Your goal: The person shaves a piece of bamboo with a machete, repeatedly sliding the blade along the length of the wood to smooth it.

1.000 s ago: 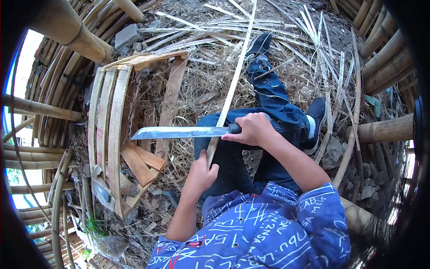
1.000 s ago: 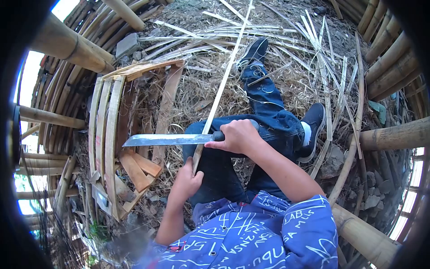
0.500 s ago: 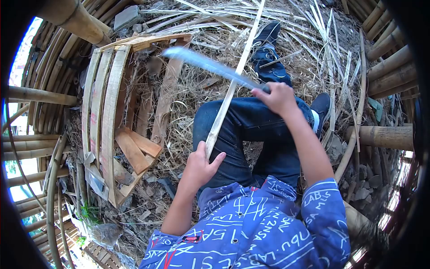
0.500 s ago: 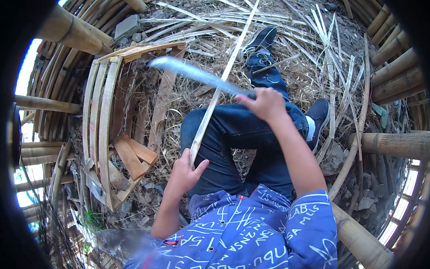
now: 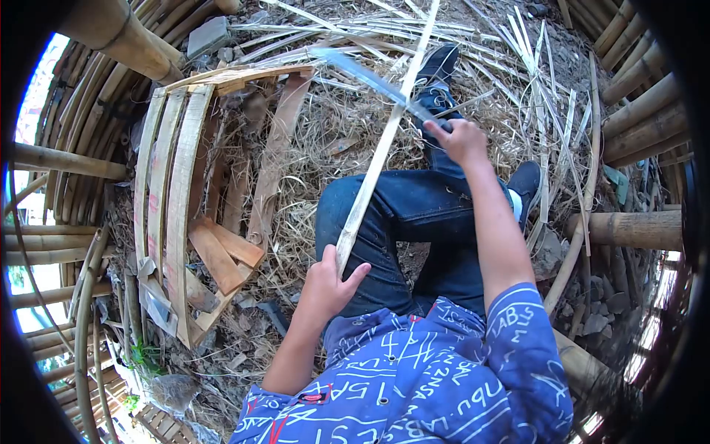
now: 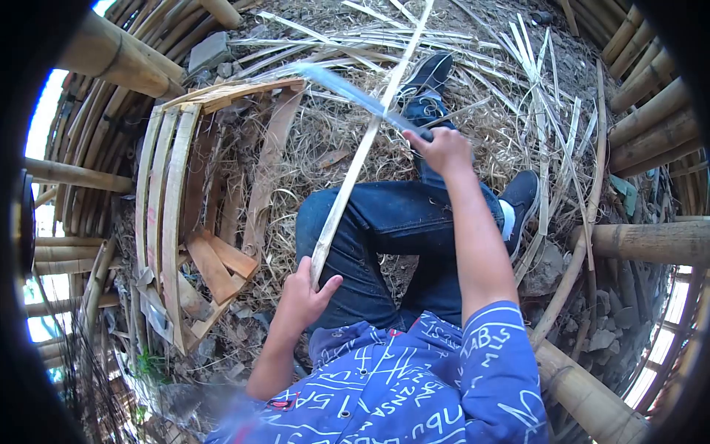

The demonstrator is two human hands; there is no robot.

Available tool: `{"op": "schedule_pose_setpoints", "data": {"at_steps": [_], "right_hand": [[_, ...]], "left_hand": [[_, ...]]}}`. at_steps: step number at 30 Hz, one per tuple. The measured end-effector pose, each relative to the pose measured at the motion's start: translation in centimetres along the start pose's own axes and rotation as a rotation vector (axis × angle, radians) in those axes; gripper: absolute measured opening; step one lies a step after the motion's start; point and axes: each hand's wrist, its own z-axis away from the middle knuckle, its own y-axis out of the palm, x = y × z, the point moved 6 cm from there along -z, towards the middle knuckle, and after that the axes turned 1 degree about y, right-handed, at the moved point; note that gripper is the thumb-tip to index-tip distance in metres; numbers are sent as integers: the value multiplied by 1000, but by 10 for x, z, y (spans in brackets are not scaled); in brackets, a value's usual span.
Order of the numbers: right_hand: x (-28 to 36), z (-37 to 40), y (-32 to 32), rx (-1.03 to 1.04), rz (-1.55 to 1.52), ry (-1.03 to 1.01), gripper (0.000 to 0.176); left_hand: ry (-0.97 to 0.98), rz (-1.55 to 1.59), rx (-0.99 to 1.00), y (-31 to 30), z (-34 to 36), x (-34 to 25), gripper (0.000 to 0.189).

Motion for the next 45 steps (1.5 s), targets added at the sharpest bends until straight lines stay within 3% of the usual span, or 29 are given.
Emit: {"op": "schedule_pose_setpoints", "data": {"at_steps": [3,11,16,20,24,26,29,34,38,39,45], "right_hand": [[-1,-11,-14,80,93,-11,83],[6,-23,-12,6,138,-78,85],[-16,-46,-34,28,135,97,88],[-13,-47,-47,15,301,25,89],[-15,-49,-52,-50,257,-13,88],[-16,-51,-52,-23,270,55,86],[-8,-51,-50,-48,324,-99,84],[10,-50,-52,-7,300,-127,82],[14,-43,-42,-105,302,-181,82],[15,-36,-40,3,221,-127,82],[44,35,-32,-15,85,-353,71]], "left_hand": [[6,-19,11,-3,3,1,59],[11,-2,7,0,2,-2,60],[35,-32,29,2,19,15,61],[27,-12,39,5,27,20,62],[28,9,87,5,39,37,64],[53,-23,67,1,52,43,63],[-9,54,115,4,65,51,62],[-29,65,113,5,78,52,61],[-61,108,130,8,81,55,58],[-53,112,127,8,79,52,58],[-86,153,98,8,70,40,55]]}}
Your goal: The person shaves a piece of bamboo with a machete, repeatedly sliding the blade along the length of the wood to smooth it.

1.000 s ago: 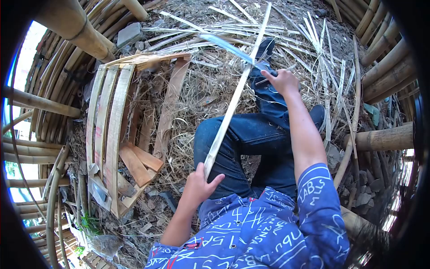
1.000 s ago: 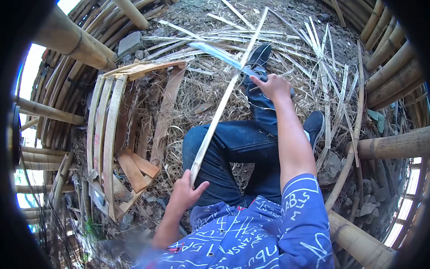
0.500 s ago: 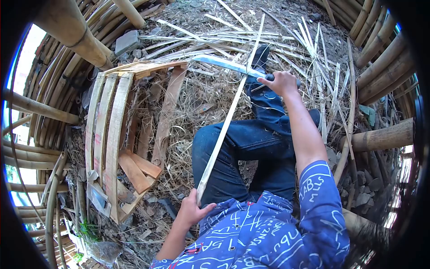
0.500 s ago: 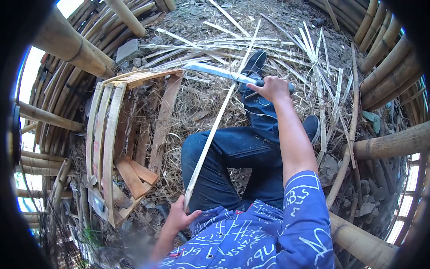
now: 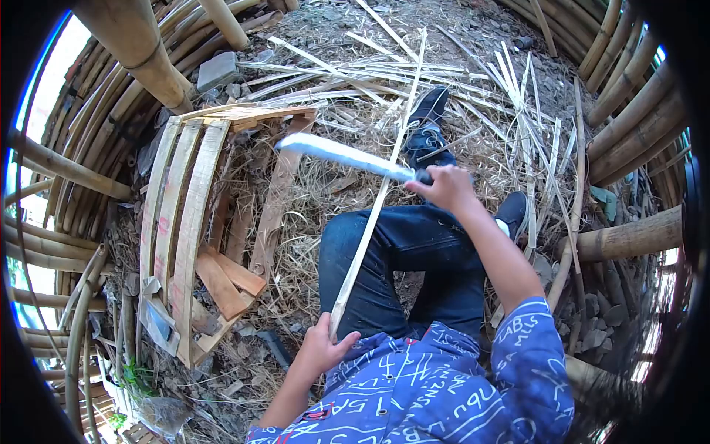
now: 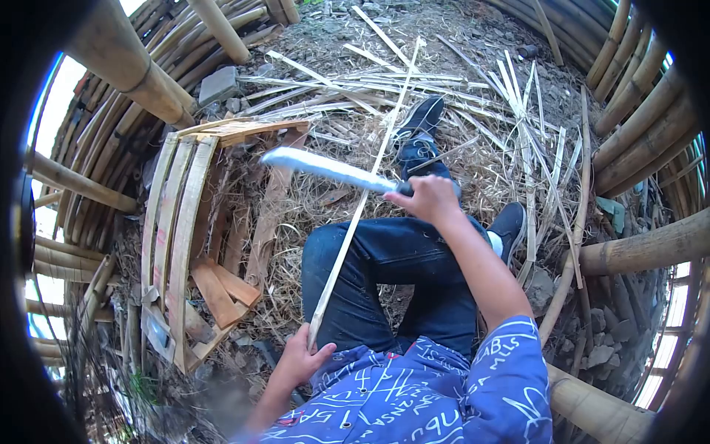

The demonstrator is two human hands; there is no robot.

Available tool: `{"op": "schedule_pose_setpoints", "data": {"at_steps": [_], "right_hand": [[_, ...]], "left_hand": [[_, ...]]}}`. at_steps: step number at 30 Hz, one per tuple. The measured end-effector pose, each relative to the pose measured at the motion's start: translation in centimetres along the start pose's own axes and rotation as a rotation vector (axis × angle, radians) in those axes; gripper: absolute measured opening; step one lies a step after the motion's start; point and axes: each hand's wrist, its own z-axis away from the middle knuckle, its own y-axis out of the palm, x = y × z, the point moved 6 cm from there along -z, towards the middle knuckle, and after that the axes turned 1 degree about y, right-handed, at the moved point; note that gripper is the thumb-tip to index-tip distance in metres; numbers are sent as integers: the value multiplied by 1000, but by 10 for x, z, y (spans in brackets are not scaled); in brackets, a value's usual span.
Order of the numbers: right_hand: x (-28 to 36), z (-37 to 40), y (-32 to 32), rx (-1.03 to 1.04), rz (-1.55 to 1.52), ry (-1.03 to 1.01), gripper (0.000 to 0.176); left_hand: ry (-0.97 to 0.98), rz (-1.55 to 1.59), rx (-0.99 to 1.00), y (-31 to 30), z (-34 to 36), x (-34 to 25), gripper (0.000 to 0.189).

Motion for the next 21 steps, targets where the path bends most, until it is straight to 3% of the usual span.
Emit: {"op": "schedule_pose_setpoints", "data": {"at_steps": [5,7,8,9,11,15,19,21], "right_hand": [[3,0,-20,2,161,-171,73],[-34,-26,-29,-112,207,-34,75],[-53,-43,-41,-21,195,146,77],[-68,-55,-36,35,244,183,80],[-70,-70,-25,-79,280,120,81],[-44,-71,-28,-93,191,110,78],[-23,-41,-33,-181,173,-48,73],[-16,-30,-22,-56,178,-97,74]], "left_hand": [[46,-49,28,-2,7,25,55],[16,-73,57,-4,14,39,56],[26,-64,78,-4,18,41,57],[30,-55,100,-6,21,43,58],[59,-64,65,-5,14,38,58],[53,-114,85,14,8,62,58],[28,-55,57,10,14,56,50],[97,-259,-65,3,10,47,40]]}}
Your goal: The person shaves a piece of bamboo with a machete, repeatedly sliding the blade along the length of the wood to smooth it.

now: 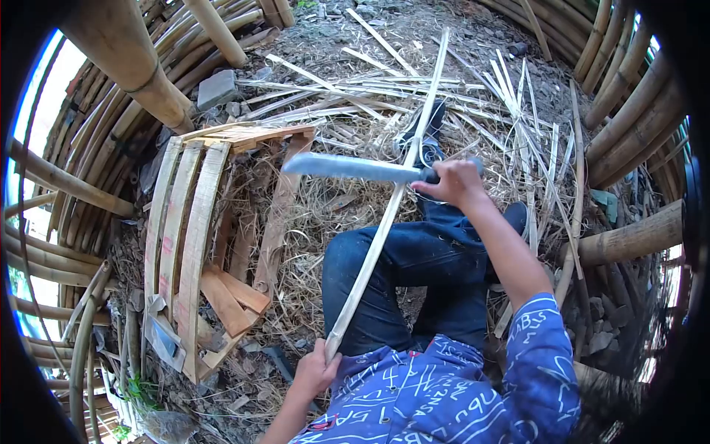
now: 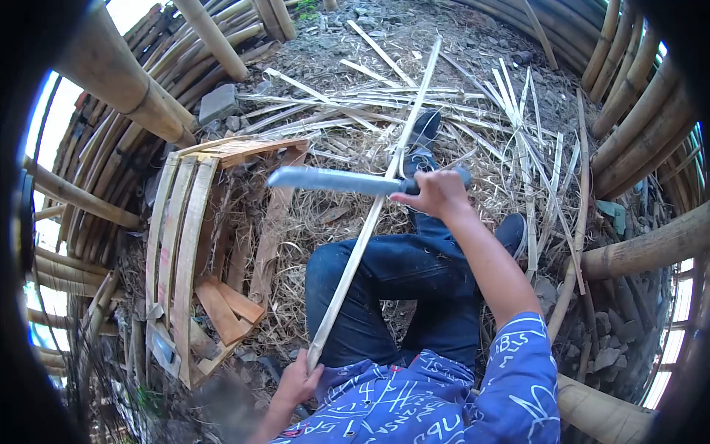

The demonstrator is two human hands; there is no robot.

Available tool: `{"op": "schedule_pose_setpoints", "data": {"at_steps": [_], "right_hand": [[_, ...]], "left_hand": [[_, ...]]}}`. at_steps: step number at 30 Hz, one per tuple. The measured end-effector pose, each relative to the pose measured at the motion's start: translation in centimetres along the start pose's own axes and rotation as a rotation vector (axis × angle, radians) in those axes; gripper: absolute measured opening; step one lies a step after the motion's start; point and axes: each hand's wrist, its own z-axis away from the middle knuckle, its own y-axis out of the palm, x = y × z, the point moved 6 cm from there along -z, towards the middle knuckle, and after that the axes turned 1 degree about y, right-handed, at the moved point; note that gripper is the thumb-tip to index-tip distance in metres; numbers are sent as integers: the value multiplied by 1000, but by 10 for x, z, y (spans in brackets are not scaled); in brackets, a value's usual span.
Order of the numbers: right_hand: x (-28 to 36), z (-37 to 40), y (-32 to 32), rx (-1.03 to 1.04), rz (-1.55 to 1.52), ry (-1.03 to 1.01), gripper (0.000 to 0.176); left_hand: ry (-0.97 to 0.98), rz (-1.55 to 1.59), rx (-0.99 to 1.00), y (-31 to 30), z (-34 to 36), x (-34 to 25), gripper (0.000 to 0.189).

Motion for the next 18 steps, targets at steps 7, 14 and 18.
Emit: {"op": "schedule_pose_setpoints", "data": {"at_steps": [7,14,18], "right_hand": [[12,26,4,-18,-57,46,75],[14,26,-15,-64,-143,124,75],[11,26,-25,-35,-94,116,75]], "left_hand": [[-135,-222,-215,-18,12,-12,31],[-106,-80,-103,-14,0,-4,29],[-177,72,-18,-15,-5,4,25]]}}
